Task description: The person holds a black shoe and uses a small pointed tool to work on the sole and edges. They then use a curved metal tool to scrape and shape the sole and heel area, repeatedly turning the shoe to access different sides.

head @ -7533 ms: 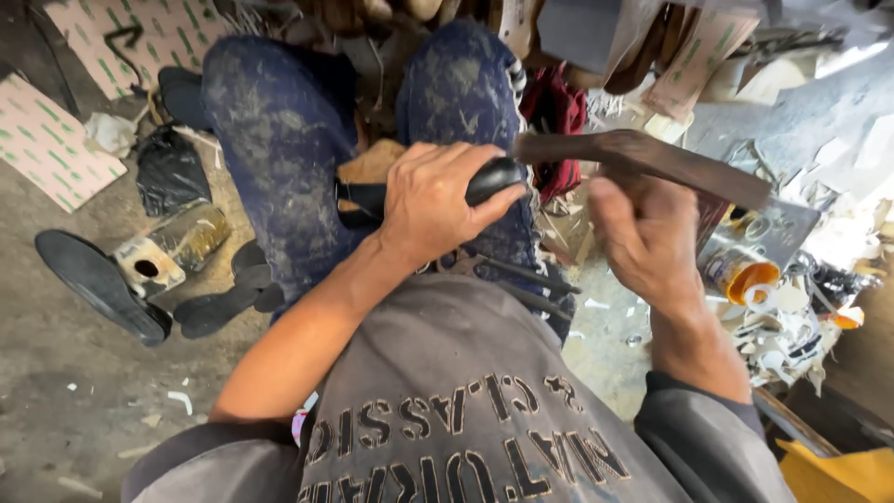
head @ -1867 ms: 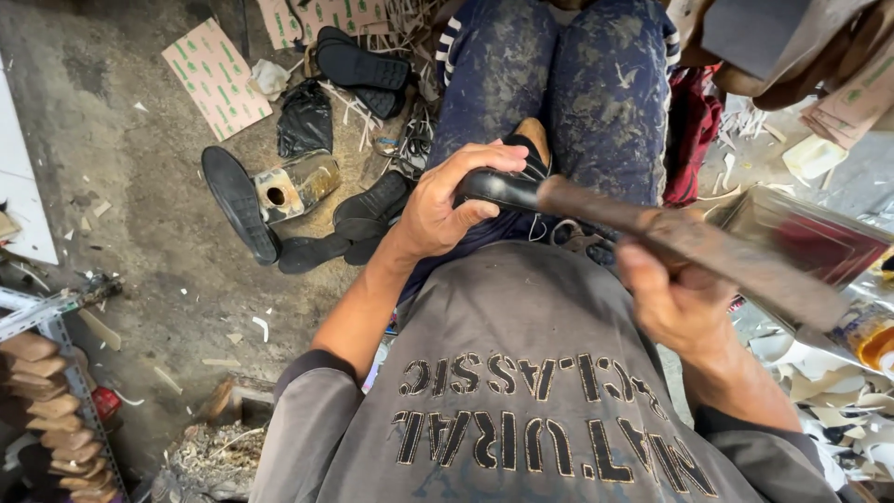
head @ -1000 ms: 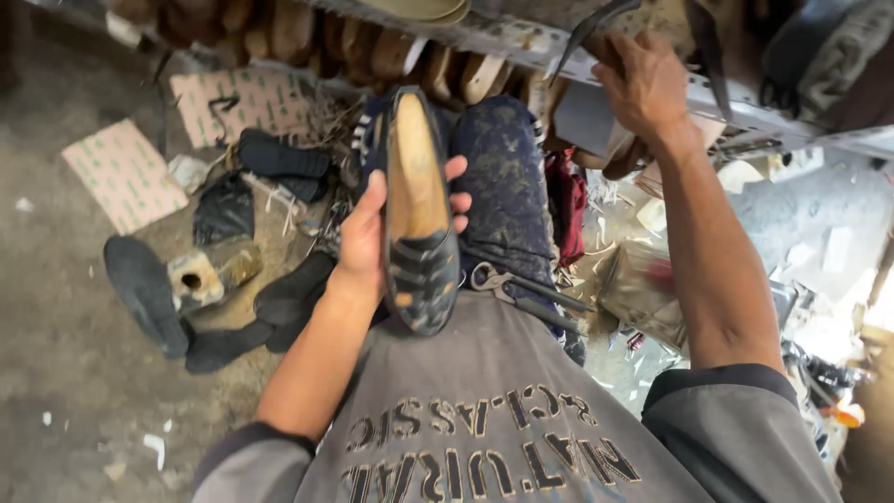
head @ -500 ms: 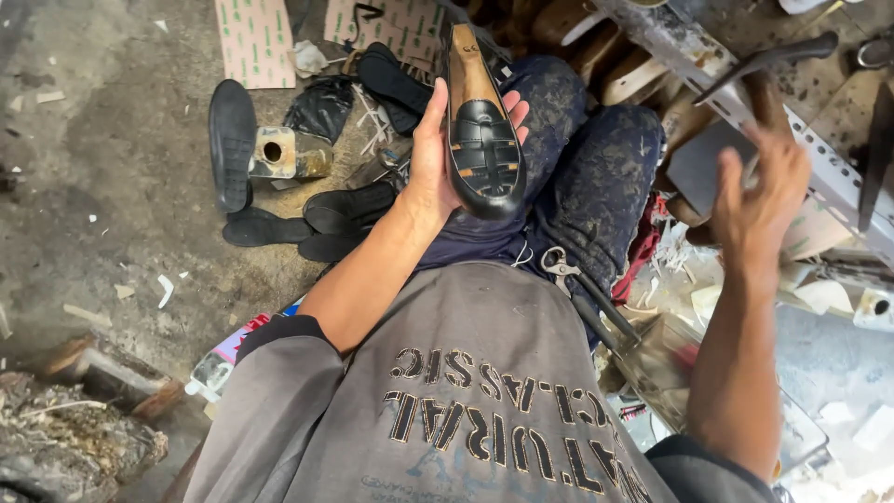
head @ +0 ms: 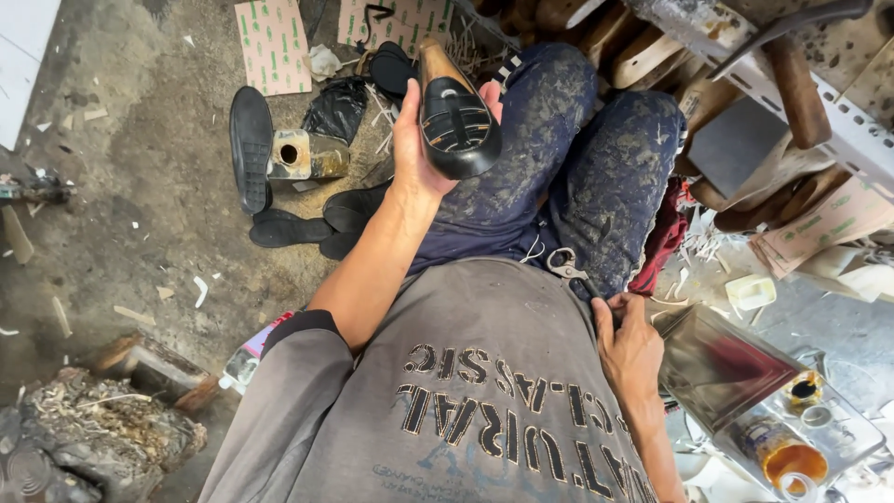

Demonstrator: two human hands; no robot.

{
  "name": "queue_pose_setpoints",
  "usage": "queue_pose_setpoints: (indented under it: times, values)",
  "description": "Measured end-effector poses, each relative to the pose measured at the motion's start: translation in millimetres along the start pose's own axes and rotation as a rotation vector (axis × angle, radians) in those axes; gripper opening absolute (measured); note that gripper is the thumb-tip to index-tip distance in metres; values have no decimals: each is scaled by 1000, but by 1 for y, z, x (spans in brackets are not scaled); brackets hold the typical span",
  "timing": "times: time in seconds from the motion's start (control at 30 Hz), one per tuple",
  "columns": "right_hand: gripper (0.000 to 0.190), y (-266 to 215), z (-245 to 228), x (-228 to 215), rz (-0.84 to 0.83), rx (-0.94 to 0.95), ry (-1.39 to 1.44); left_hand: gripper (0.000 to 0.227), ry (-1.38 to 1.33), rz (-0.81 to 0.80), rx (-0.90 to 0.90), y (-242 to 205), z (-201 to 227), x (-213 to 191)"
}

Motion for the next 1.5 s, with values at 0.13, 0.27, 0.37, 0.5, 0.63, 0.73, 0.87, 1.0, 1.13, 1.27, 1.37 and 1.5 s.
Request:
queue_pose_setpoints:
  times: [0.13,0.27,0.37,0.5,0.63,0.73,0.87,1.0,1.13,1.27,1.37,1.5]
  values:
    - [33,10,-3,-12,45,-148,-118,101,-18,47,9,-1,2,0]
    - [24,25,-36,-59,282,-305,0,90,182,189,90,5,12,-13]
    - [20,46,-53,-67,107,-9,465,81,683,202,395,-20,-13,23]
    - [56,57,-79,-48,-29,84,1296,122,1818,-67,855,-69,-43,74]
    - [47,42,-115,-42,-581,612,1984,50,2316,-1428,1041,-116,-134,109]
    - [44,34,-93,-29,-447,654,2042,64,2251,-1623,1144,-125,-131,104]
    - [57,38,-80,-99,-113,427,1953,82,2077,-1080,1173,-85,-92,116]
    - [38,57,-84,-213,34,-233,1905,79,2424,-475,1249,-4,-45,31]
    - [56,87,-21,-306,822,199,775,88,2745,-232,1287,23,-40,-12]
    - [45,187,-30,-394,884,-127,258,85,2773,-207,1335,27,-43,-15]
    - [48,285,-1,-431,909,71,34,83,2710,-236,1394,22,-44,-12]
    - [45,367,14,-438,938,2,-108,81,2687,-186,1380,17,-36,-12]
Point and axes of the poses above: each hand's wrist, its own y-axis towards the middle knuckle, its own x-axis out of the palm, z = x × y, the point moved 5 cm from there along y, towards the middle knuckle, and after that the axes turned 6 degrees about z, right-handed, at the moved point
